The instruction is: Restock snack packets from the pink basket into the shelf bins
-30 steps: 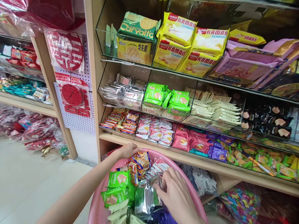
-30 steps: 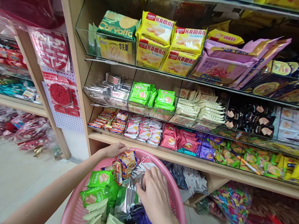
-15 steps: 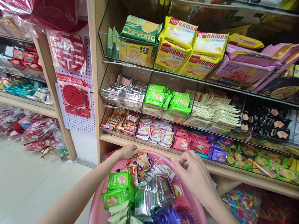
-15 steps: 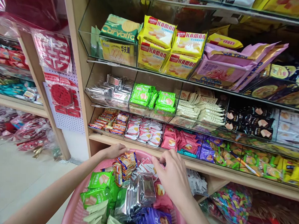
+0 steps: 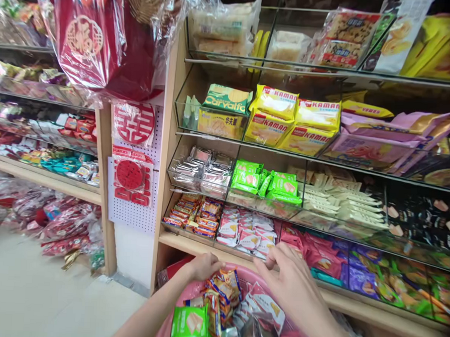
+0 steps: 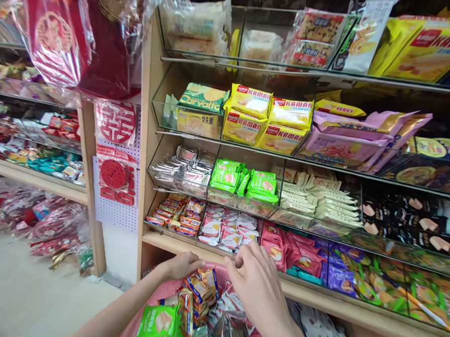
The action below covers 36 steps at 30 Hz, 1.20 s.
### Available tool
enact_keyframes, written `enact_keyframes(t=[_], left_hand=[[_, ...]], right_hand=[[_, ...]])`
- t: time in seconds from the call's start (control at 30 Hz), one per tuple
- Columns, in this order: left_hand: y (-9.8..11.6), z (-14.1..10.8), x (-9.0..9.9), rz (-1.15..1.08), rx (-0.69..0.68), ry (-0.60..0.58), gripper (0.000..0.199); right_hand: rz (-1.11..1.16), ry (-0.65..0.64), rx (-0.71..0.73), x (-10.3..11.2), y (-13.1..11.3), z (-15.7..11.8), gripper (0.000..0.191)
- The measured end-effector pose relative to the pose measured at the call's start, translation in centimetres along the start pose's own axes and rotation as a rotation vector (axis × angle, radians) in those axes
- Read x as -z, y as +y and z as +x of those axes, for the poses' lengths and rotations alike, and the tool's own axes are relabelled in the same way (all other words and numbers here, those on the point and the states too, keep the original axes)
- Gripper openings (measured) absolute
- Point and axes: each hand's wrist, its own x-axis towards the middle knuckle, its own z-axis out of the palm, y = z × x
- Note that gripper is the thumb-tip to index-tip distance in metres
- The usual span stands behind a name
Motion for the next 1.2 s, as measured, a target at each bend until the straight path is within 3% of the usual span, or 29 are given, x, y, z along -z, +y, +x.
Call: enact_keyframes(t=[0.17,0.33,0.47,0.6,0.73,1.0,1.2], left_hand=[[-0.6,0.5,-0.3,0.010,0.032,-0.002,0.048],[-1.0,0.8,-0.5,0.049,-0.002,0.002,0.048],[-1.0,0.5,-0.5,0.049,0.016,0.018,0.048],[-1.1,0.3,-0.5,0.023,0.019,0.037,0.050],[-1.6,0.7,-0.8,-0.007,0.015,0.049,0.047],[-1.6,1.2,-1.0,-0.023,0.050,0.016,0.045],[-1.0,1.6,-1.0,-0.016,0.069,-0.027,0.047]], right_hand=[[-0.077,0.027,0.115,1.0,-4.5,5.0,0.021],[-0.124,0.149,0.304,2.3,-9.7,12.4,0.021],[-0.252,0.181,0.372,2.0,-12.0,18.4,0.019],[-0.361,0.022,0.302,0.8,-11.9,23.2,0.023],[-0.404,-0.087,0.218,-0.4,-11.0,26.2,0.026],[-0.403,-0.167,-0.012,-1.7,-9.5,29.9,0.035],[-0.403,-0.212,-0.075,-3.2,-8.9,31.4,0.044]])
